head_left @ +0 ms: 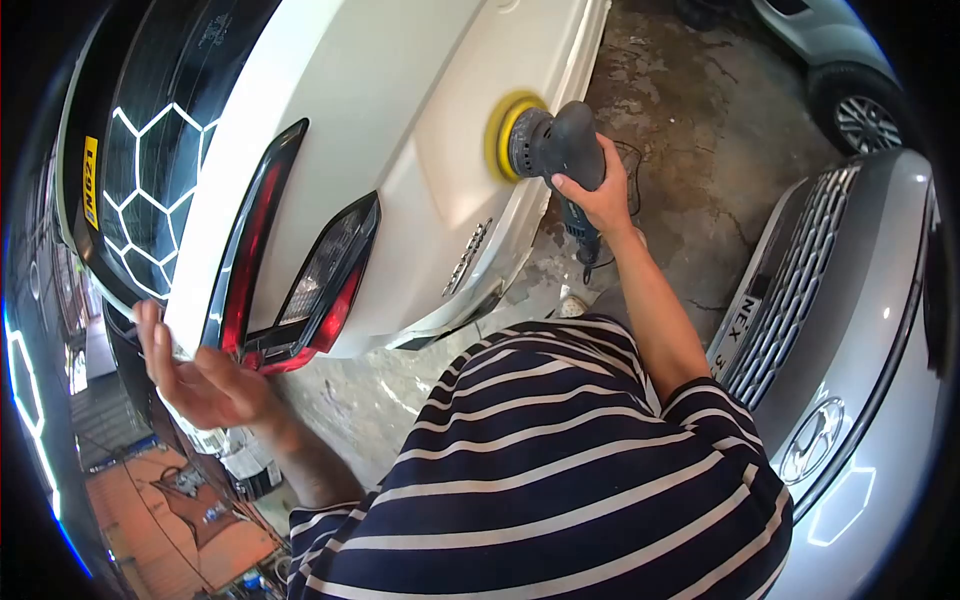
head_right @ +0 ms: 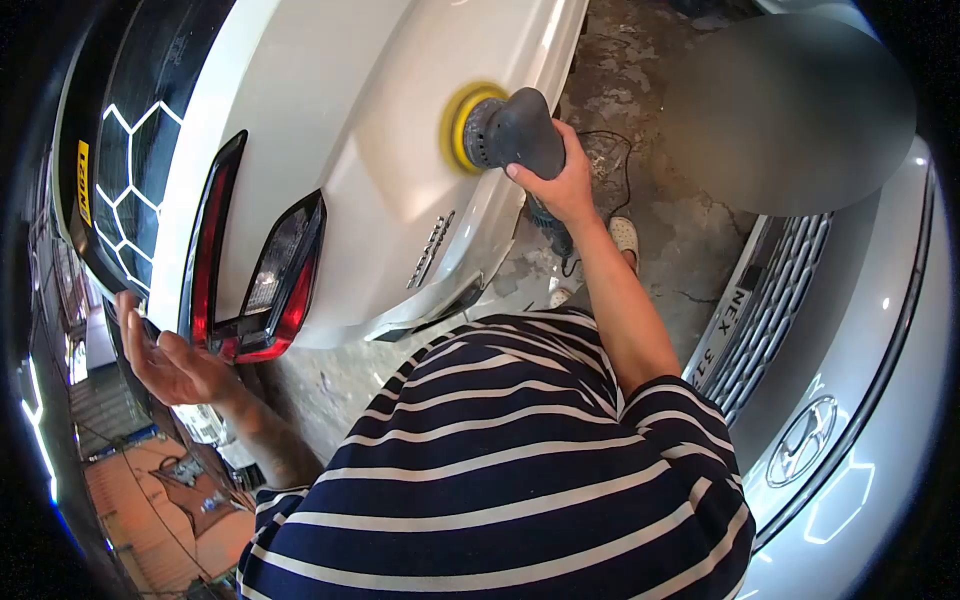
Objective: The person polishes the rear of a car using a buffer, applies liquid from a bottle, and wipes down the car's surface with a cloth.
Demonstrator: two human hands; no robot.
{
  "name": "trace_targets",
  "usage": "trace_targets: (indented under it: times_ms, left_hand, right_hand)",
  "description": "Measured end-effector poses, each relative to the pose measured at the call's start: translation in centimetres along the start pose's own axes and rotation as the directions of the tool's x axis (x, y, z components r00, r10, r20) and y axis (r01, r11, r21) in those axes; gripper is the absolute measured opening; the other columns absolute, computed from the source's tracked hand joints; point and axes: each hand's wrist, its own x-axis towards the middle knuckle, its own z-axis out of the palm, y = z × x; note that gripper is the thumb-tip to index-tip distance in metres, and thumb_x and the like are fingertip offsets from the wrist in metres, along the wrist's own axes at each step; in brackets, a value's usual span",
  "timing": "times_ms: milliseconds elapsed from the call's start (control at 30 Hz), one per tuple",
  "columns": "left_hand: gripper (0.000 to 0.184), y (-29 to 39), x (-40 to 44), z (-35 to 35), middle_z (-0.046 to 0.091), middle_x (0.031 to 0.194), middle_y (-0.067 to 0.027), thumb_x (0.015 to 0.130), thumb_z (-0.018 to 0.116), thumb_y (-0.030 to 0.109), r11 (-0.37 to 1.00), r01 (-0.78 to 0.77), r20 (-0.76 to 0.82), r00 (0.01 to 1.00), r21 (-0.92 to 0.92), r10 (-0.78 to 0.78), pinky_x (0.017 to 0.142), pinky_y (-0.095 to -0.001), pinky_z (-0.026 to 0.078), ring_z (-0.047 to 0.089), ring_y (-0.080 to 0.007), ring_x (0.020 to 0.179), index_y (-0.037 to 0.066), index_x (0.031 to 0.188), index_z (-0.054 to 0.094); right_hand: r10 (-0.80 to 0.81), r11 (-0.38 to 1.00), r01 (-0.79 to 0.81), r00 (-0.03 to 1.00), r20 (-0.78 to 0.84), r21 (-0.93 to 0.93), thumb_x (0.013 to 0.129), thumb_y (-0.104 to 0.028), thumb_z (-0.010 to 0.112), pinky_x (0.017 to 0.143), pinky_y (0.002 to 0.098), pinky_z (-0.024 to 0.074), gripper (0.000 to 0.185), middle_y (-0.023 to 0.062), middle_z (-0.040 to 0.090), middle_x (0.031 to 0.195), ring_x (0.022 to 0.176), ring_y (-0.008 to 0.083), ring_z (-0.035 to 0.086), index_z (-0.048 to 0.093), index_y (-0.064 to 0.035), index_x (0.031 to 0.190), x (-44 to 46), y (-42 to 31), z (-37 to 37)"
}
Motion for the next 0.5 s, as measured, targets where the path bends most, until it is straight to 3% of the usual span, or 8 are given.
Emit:
trace_targets:
  times_ms: [33,100,233,300,500]
  left_hand:
    - [0.037,-1.2,-0.1,-1.2,0.058,0.141,-0.0247,0.106,0.053,0.021,0.995,0.002,0.053,0.999,0.095,-0.007,0.119,-0.0567,0.033,0.049,-0.0387,0.139,-0.003,0.133,0.057]
    - [0.046,-2.9,-0.8,-1.9,0.054,0.147,-0.0221,0.107,0.049,0.033,0.981,-0.014,0.144,0.99,0.191,-0.014,0.121,-0.0572,0.028,0.044,-0.0388,0.143,-0.002,0.136,0.056]
    - [0.054,-4.1,-1.8,-1.7,0.052,0.15,-0.0218,0.107,0.044,0.042,0.992,-0.087,0.083,0.993,0.09,0.08,0.122,-0.0574,0.026,0.042,-0.0394,0.145,0.0,0.139,0.055]
    - [0.061,-3.6,-1.7,-1.5,0.053,0.149,-0.0224,0.105,0.043,0.053,0.996,0.015,0.071,0.997,0.09,-0.021,0.122,-0.0605,0.025,0.04,-0.04,0.146,0.003,0.139,0.055]
    - [0.065,-4.1,-1.8,-1.4,0.053,0.149,-0.022,0.105,0.038,0.054,0.998,-0.016,0.089,0.996,0.055,0.011,0.122,-0.0591,0.027,0.041,-0.0389,0.146,0.001,0.139,0.054]
  right_hand:
    - [0.012,0.998,-0.011,1.0,-0.019,0.054,0.075,-0.02,0.09,0.1,0.0347,0.0482,0.076,0.01,0.066,0.121,0.111,0.0191,0.063,0.051,-0.0008,0.137,-0.6,0.6,0.1]
    - [0.002,0.998,0.002,0.998,-0.069,0.06,0.073,-0.023,0.091,0.099,0.0356,0.049,0.075,0.0105,0.067,0.119,0.11,0.0201,0.064,0.053,-0.0015,0.134,-2.3,2.1,0.6]
    - [0.055,0.995,-0.04,0.985,-0.163,0.094,0.071,-0.026,0.091,0.099,0.0363,0.0494,0.074,0.0109,0.068,0.116,0.109,0.0209,0.064,0.056,-0.002,0.131,-6.2,3.4,1.9]
    - [0.053,0.996,-0.039,0.979,-0.195,0.074,0.071,-0.025,0.091,0.099,0.0364,0.0494,0.074,0.0112,0.067,0.117,0.109,0.0212,0.064,0.055,-0.0007,0.131,-7.6,4.1,2.5]
    - [0.077,0.988,-0.031,0.946,-0.314,0.149,0.075,-0.025,0.089,0.099,0.0344,0.0485,0.073,0.0086,0.065,0.118,0.109,0.0185,0.063,0.054,0.0,0.134,-7.8,6.2,3.7]
